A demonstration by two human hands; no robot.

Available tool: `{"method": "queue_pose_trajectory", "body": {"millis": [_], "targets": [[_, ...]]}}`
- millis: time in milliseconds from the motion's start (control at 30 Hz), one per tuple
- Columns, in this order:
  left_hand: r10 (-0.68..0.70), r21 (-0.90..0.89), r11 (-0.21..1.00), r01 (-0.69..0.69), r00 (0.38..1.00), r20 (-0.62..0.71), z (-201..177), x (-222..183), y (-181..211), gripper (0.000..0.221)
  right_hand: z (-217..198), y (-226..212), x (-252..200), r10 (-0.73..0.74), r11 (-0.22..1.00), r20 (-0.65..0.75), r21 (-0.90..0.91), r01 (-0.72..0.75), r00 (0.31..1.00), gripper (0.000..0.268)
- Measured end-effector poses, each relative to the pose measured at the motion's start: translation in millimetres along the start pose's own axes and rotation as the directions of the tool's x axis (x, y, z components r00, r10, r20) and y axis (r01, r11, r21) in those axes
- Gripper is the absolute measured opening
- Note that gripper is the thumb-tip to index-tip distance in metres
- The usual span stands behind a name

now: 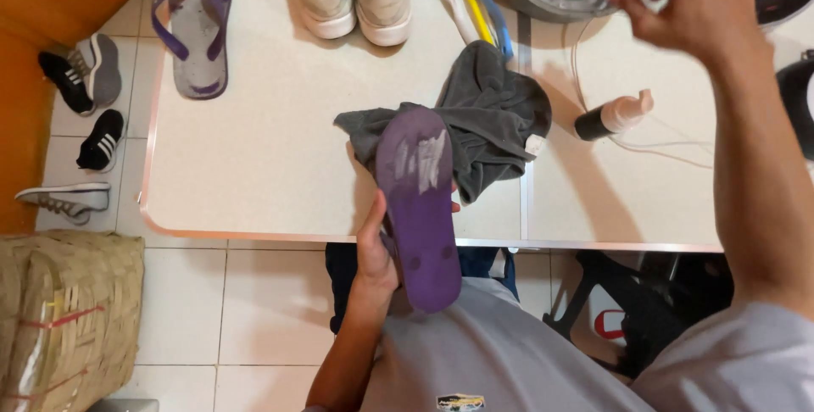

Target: Cleaning the insole of a purple flip-flop using a cleaning solution, a small brush, and a cloth.

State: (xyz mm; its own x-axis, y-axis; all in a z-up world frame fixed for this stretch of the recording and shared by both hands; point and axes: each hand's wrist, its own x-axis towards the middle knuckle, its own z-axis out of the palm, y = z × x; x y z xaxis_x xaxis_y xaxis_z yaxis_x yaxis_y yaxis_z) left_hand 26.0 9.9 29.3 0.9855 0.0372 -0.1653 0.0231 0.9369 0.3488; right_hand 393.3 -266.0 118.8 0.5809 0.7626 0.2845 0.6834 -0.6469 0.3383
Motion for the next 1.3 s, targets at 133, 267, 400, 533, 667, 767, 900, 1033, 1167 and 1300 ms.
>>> {"method": "queue_pose_trajectory", "body": {"millis": [133, 267, 400, 533, 667, 767, 900, 1033, 1167, 1300], "targets": [[0.0, 0.047, 0.999, 0.0, 1.0, -0.012, 11.0, 4.9, -7.6, 0.071, -85.1, -119.5, -1.1, -0.28, 0.816, -0.157, 0.481, 0.321, 0.947, 0.027], [-0.024, 0.067, 0.997, 0.026, 0.999, -0.031, 20.6, 0.7, -11.9, 0.073, -97.1, -190.6, -9.0, -0.467, 0.692, -0.326, 0.444, 0.569, 0.822, 0.018], [-0.007, 0.06, 0.998, 0.008, 1.0, -0.019, 9.6, -4.7, -19.9, 0.076, -86.1, -193.7, -1.0, -0.373, 0.85, -0.34, 0.247, 0.465, 0.863, 0.026], [-0.048, -0.01, 0.999, 0.048, 0.997, 0.056, 1.0, 1.4, -17.4, 0.074, -105.1, -210.9, -1.8, -0.377, 0.785, -0.418, 0.33, 0.524, 0.827, 0.008], [-0.083, -0.013, 0.996, 0.084, 0.991, 0.107, 4.1, -2.2, -17.6, 0.077, -89.7, -188.3, -0.7, -0.328, 0.885, -0.389, 0.192, 0.424, 0.861, 0.018], [-0.062, 0.079, 0.993, 0.083, 0.969, -0.238, -4.6, -5.6, -28.2, 0.062, -116.3, -220.3, -11.5, -0.419, 0.695, -0.388, 0.445, 0.565, 0.821, 0.015], [-0.128, 0.031, 0.992, 0.126, 0.989, 0.078, -2.9, -4.2, -25.8, 0.075, -83.5, -197.6, -3.2, -0.32, 0.879, -0.384, 0.221, 0.423, 0.866, 0.013], [-0.126, -0.034, 0.991, 0.13, 0.987, 0.102, -0.7, -0.5, -23.8, 0.074, -92.1, -209.0, 1.3, -0.334, 0.744, -0.4, 0.444, 0.5, 0.853, 0.021], [-0.128, -0.068, 0.988, 0.136, 0.986, 0.109, -0.3, -2.7, -23.7, 0.071, -79.7, -198.1, 2.9, -0.289, 0.866, -0.397, 0.281, 0.415, 0.871, 0.019], [-0.142, -0.065, 0.986, 0.152, 0.979, 0.143, -10.6, -3.9, -26.5, 0.071, -87.9, -212.6, -6.6, -0.405, 0.669, -0.344, 0.519, 0.532, 0.847, 0.019]]}}
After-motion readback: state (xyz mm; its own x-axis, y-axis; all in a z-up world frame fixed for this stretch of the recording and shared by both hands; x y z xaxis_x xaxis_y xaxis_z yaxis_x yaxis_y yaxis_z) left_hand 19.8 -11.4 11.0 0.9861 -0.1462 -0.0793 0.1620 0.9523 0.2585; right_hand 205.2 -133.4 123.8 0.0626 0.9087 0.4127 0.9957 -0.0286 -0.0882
